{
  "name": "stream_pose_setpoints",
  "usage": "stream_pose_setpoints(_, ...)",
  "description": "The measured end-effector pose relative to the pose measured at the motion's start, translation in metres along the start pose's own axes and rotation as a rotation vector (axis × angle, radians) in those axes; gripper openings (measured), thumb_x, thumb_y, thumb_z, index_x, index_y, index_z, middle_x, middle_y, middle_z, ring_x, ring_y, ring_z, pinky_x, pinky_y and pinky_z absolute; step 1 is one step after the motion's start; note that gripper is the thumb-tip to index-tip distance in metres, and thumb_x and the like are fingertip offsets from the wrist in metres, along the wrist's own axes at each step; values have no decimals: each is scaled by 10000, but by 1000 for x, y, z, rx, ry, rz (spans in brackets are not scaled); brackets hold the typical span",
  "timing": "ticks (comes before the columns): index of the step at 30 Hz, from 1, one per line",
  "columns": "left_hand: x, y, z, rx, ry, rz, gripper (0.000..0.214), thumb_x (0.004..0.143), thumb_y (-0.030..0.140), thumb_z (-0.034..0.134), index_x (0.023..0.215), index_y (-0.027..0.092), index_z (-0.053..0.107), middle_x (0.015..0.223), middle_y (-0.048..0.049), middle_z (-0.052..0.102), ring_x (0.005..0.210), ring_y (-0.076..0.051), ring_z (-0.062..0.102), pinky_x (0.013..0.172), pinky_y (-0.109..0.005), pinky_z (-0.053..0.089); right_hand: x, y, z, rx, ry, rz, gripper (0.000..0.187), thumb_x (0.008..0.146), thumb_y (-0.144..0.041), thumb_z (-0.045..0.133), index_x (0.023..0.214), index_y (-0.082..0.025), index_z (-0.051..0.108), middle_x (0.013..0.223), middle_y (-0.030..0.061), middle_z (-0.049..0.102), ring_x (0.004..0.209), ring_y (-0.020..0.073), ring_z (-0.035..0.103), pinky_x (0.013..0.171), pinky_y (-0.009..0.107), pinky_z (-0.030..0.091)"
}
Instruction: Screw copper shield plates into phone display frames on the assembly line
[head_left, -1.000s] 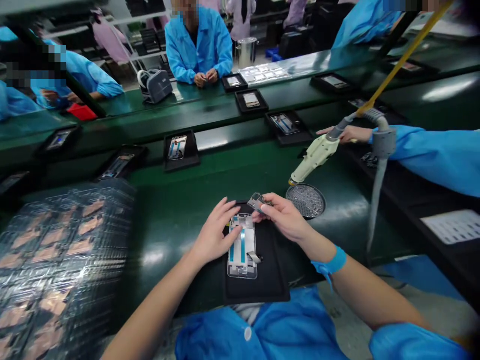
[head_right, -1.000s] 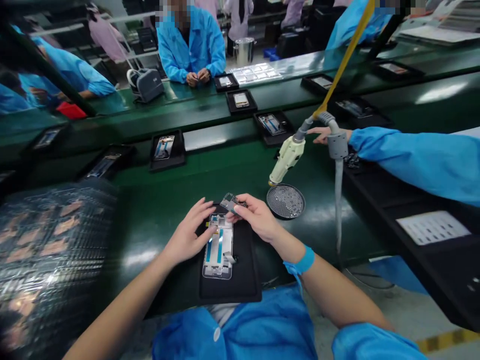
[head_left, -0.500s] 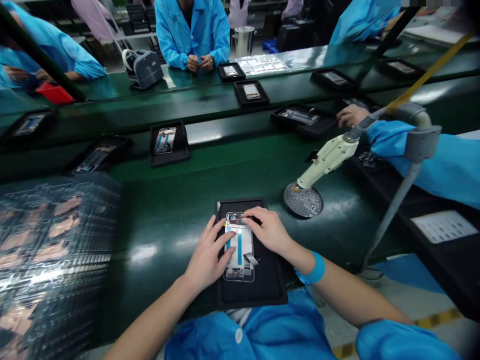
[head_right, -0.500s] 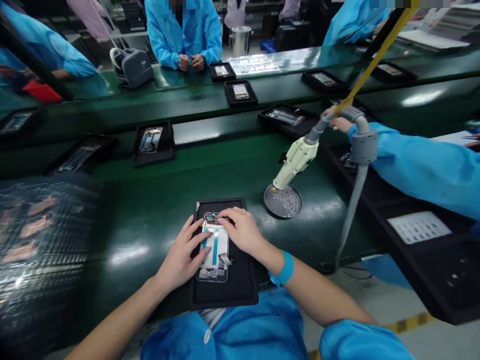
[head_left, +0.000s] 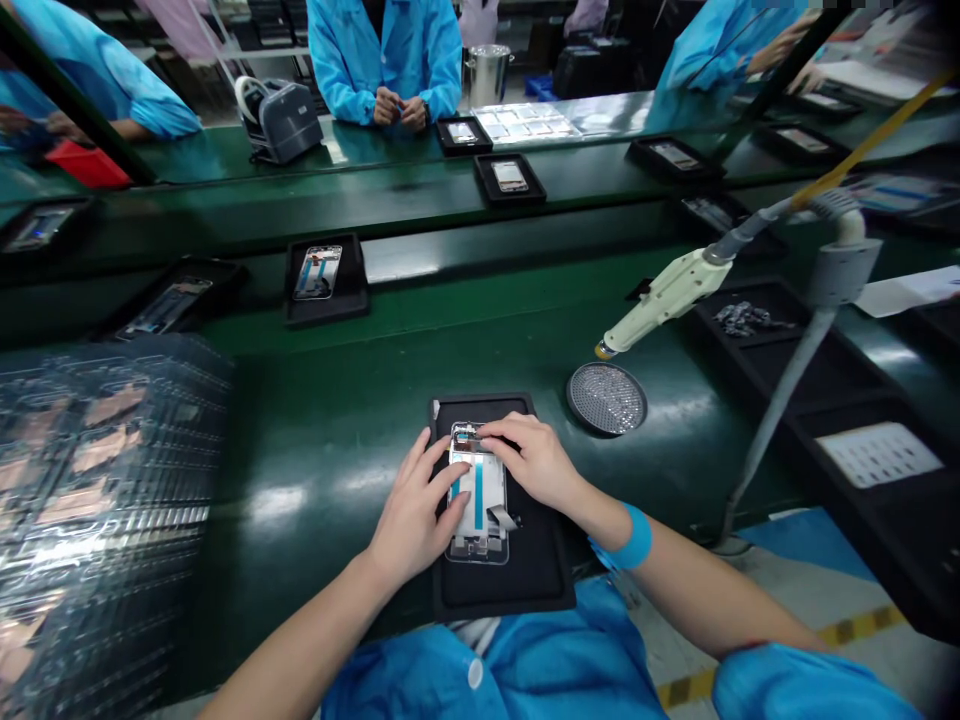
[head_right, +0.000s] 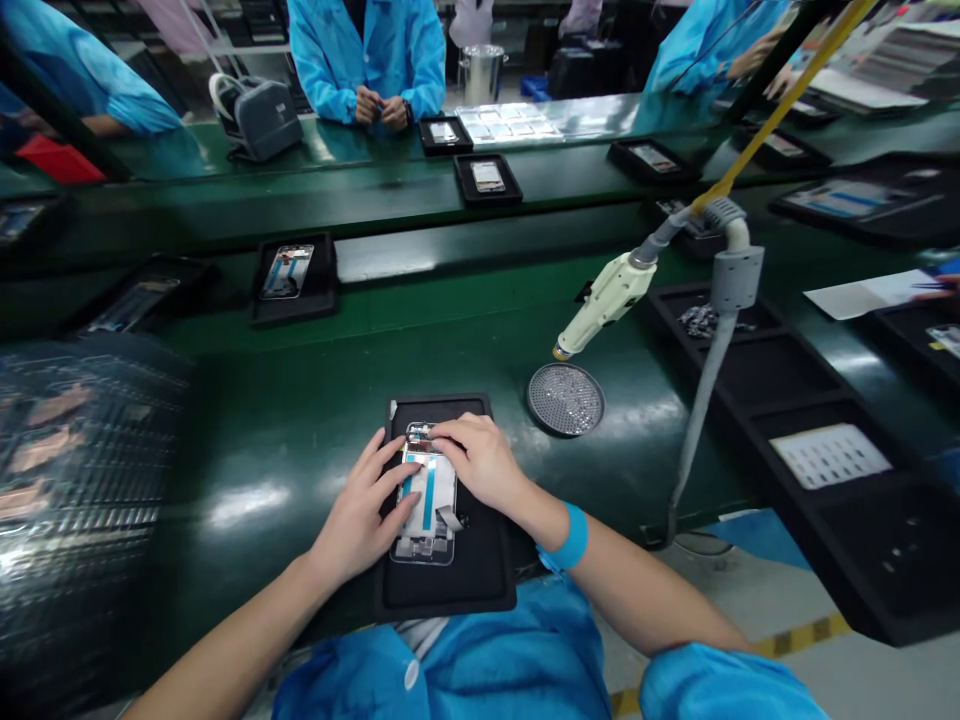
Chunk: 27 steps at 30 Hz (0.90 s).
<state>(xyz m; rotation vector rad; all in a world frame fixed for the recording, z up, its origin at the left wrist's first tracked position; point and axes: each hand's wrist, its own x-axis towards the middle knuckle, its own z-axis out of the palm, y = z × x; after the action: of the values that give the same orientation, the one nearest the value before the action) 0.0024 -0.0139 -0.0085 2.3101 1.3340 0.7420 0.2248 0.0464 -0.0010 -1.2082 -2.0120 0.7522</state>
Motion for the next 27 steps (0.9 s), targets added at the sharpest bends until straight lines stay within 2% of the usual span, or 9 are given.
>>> stream_pose_setpoints(12, 0, -1, 0, 8, 5, 17, 305, 986, 249, 555, 1284, 214, 605, 1527, -136, 484, 1544, -342, 254, 1183, -571, 414, 2, -1, -1, -39, -38, -77, 200, 1026, -243, 540, 1017, -202, 736, 951, 70, 732, 893, 219, 631, 810, 390, 498)
stream_pose_setpoints(15, 0, -2, 0, 18, 2, 14, 324, 993, 260, 541, 1311, 217, 586, 1524, -134, 489, 1543, -339, 260, 1183, -571, 414, 0, -2, 3, -117, 20, -112, 233, 1023, -227, 516, 1054, -164, 739, 1055, 126, 695, 985, 258, 608, 859, 437, 528)
stream_pose_setpoints(18, 1, -2, -2, 37, -16, 5, 458, 996, 294, 537, 1439, 195, 483, 1543, -144, 477, 1546, -326, 256, 1191, -553, 409, -3, -5, 6, -246, 54, -117, 261, 1013, -214, 501, 1113, -139, 730, 1214, 170, 647, 1122, 312, 564, 934, 507, 532)
stream_pose_setpoints(22, 6, 0, -7, 104, -77, 52, 625, 995, 329, 529, 1571, 183, 334, 1615, -133, 393, 1561, -332, 206, 1203, -558, 382, -11, -8, 7, -336, -13, -182, 355, 982, -146, 468, 1273, -163, 672, 1325, 134, 639, 1225, 320, 537, 1033, 548, 501)
stream_pose_setpoints(27, 9, 3, -10, 244, -167, 71, 598, 1016, 358, 480, 1570, 168, 359, 1618, -110, 394, 1542, -347, 256, 1192, -588, 370, -20, -11, -1, -427, -204, -276, 526, 912, -100, 443, 1421, -142, 569, 1488, 112, 542, 1407, 329, 438, 1122, 593, 437)
